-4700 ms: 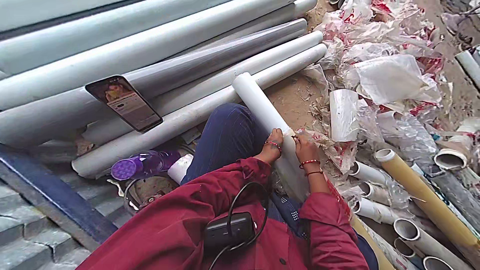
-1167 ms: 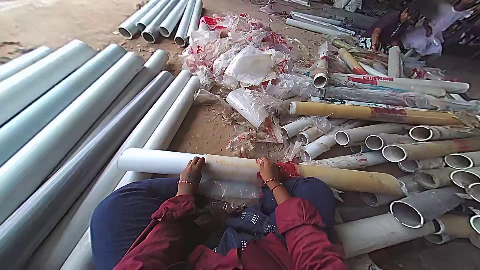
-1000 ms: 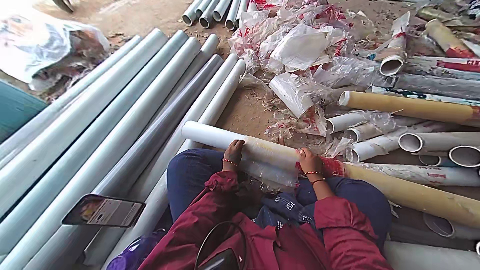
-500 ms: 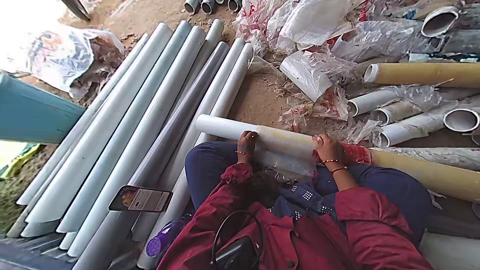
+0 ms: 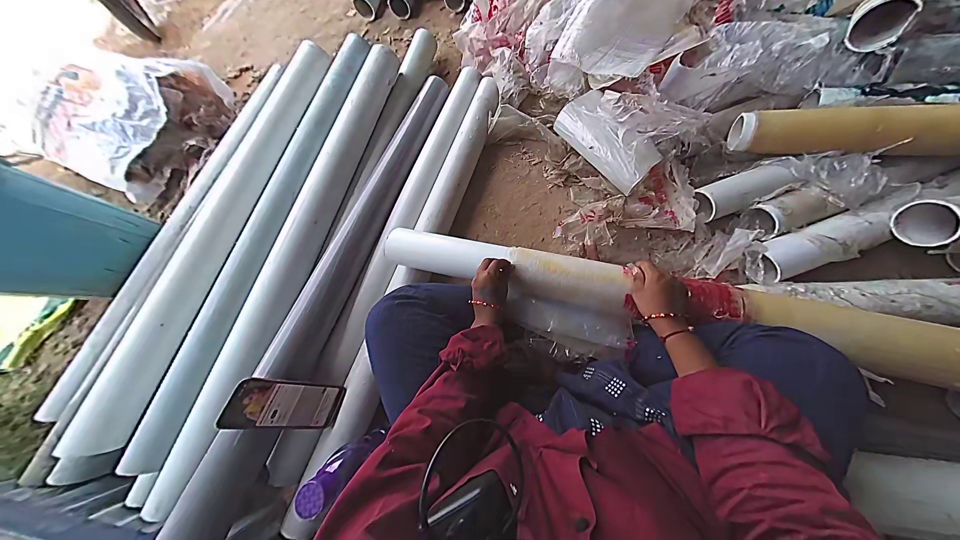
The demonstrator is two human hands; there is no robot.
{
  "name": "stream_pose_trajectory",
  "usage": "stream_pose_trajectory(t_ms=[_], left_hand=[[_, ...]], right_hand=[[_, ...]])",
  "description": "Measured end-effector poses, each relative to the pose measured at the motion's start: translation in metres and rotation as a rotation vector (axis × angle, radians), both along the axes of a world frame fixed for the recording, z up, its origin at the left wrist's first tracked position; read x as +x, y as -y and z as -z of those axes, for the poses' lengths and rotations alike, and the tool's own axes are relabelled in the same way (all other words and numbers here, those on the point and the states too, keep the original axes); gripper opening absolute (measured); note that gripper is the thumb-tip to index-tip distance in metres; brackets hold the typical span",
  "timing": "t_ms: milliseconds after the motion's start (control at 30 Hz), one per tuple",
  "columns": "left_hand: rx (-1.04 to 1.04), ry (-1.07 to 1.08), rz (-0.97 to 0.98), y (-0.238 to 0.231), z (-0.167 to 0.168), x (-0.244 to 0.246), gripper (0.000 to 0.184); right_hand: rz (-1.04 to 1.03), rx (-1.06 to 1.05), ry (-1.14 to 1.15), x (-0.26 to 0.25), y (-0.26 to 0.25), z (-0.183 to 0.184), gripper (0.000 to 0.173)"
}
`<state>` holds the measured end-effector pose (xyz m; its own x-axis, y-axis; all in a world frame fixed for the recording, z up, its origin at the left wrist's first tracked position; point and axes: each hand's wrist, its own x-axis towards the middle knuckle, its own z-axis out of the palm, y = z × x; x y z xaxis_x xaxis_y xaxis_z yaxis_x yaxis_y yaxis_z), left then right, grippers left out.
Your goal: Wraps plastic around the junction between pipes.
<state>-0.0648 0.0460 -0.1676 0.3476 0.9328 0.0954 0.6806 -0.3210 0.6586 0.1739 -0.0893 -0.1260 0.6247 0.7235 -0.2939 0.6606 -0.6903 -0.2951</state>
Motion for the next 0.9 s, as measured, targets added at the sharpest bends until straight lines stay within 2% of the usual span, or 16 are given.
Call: stream_pose_trajectory(t_ms=[100, 267, 467, 533, 600, 700, 733, 833, 900], left_hand=[[-0.012, -0.062, 0.025, -0.004, -0.001, 0.004, 0.018], [0.096, -0.189, 0.140, -0.007, 0.002, 0.009, 0.016], [-0.092, -0.286, 0.095, -0.002, -0.001, 0.020, 0.024], [-0.105, -0.214, 0.098, 0.000, -0.001, 0.015, 0.022], [-0.130, -0.083, 0.014, 0.002, -0.007, 0.007, 0.021], [-0.237, 0.021, -0.171, -0.005, -0.011, -0.004, 0.032], [-0.267, 0.047, -0.209, -0.007, -0.010, -0.004, 0.041], [-0.284, 0.098, -0.208, -0.011, -0.002, -0.002, 0.072], [-0.295, 0.104, -0.152, -0.012, 0.001, -0.002, 0.070]], right_hand=[[0.003, -0.001, 0.005, 0.000, 0.000, 0.001, 0.035], [0.027, 0.048, 0.018, -0.001, -0.002, 0.007, 0.032], [0.037, -0.007, 0.026, -0.003, -0.007, 0.004, 0.034], [0.035, -0.008, 0.033, -0.004, -0.005, 0.003, 0.035], [0.013, 0.034, 0.046, -0.003, -0.001, 0.003, 0.036], [-0.017, 0.102, 0.048, -0.006, 0.004, 0.007, 0.037], [-0.037, 0.124, 0.038, -0.011, 0.003, 0.005, 0.037], [-0.204, 0.200, 0.029, -0.034, -0.014, -0.002, 0.034], [-0.356, 0.195, 0.022, -0.056, -0.036, -0.004, 0.032]])
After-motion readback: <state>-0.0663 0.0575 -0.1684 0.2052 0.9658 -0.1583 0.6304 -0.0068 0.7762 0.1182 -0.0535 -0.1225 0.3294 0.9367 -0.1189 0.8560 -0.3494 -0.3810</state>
